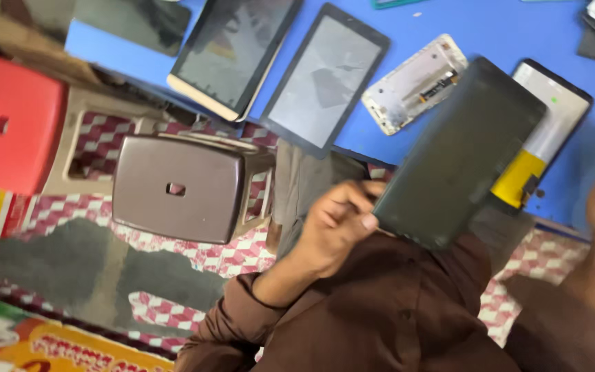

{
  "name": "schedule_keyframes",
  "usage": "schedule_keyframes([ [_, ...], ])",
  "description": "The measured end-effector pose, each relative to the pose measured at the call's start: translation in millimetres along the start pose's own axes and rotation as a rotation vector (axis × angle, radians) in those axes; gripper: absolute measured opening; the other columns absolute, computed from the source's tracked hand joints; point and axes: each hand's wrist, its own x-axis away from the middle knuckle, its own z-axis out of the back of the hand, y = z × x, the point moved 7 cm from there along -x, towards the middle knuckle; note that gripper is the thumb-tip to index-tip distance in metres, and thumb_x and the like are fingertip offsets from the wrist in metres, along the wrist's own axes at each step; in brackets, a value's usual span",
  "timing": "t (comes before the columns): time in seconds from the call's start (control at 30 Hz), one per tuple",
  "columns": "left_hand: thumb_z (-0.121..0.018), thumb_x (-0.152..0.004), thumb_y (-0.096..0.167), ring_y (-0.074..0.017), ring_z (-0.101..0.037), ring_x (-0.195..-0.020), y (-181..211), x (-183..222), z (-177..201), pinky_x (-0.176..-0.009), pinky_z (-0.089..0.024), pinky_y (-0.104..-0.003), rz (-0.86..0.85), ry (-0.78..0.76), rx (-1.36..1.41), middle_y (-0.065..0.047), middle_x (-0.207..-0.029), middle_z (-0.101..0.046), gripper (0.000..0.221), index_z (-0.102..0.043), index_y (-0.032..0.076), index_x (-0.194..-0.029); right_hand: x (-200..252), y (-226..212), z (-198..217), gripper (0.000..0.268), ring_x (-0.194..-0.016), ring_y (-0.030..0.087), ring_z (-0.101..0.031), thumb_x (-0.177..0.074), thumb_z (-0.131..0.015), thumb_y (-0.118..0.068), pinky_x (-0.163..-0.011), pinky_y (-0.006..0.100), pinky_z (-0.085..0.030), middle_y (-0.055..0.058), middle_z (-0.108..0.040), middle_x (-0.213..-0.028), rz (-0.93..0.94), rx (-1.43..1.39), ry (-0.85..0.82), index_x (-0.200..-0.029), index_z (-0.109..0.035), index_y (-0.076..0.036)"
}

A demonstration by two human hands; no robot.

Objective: The person handles several disassembled tablet devices on a blue workbench, using a screwdriver to pry open a gold tablet and inspect its edges. They then pick up a black tablet, examine its back and sides, and place it back on the table among other parts.

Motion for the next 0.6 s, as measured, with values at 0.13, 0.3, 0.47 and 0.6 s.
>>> schedule_keyframes([
  [0.13,-0.068,-0.103,-0.005,-0.0177,-0.060,-0.123,-26,-5,-20,-0.106,-0.050,-0.033,0.043,-0.143,-0.096,-0.013,-0.133,-0.063,0.010,-0.062,0.002,-0.104,57,-11,11,0.039,-0.127,0.034,-0.056,-0.105,-0.038,0.009,-0.113,0.043,-0.045,0.022,-0.059,-0.138,-0.196,-0.065,0.125,-0.140,-0.054,0.005],
  [0.3,-0.068,-0.106,-0.002,-0.0146,-0.066,-0.114,-81,-12,-29,-0.100,-0.056,-0.031,0.264,-0.308,0.004,-0.013,-0.134,-0.064,0.006,-0.063,0.000,-0.103,111,-38,4,0.038,-0.122,0.032,-0.058,-0.106,-0.040,0.006,-0.111,0.042,-0.047,0.021,-0.061,-0.135,-0.363,-0.166,0.192,-0.141,-0.054,0.004],
  [0.47,-0.068,-0.109,0.002,-0.0102,-0.067,-0.107,-98,-25,-44,-0.097,-0.056,-0.027,0.274,-0.329,-0.229,-0.013,-0.128,-0.065,0.007,-0.062,-0.001,-0.108,119,-40,14,0.037,-0.118,0.030,-0.060,-0.107,-0.041,0.003,-0.108,0.040,-0.049,0.020,-0.062,-0.132,-0.414,-0.207,0.230,-0.142,-0.053,0.003],
  [0.6,-0.069,-0.106,0.020,-0.0077,-0.072,-0.084,-76,-34,-46,-0.075,-0.060,-0.025,0.159,-0.287,-0.856,-0.005,-0.113,-0.077,0.017,-0.070,0.004,-0.110,130,-52,19,0.036,-0.114,0.028,-0.061,-0.108,-0.043,0.001,-0.106,0.039,-0.050,0.019,-0.064,-0.130,-0.441,-0.239,0.249,-0.143,-0.053,0.002],
])
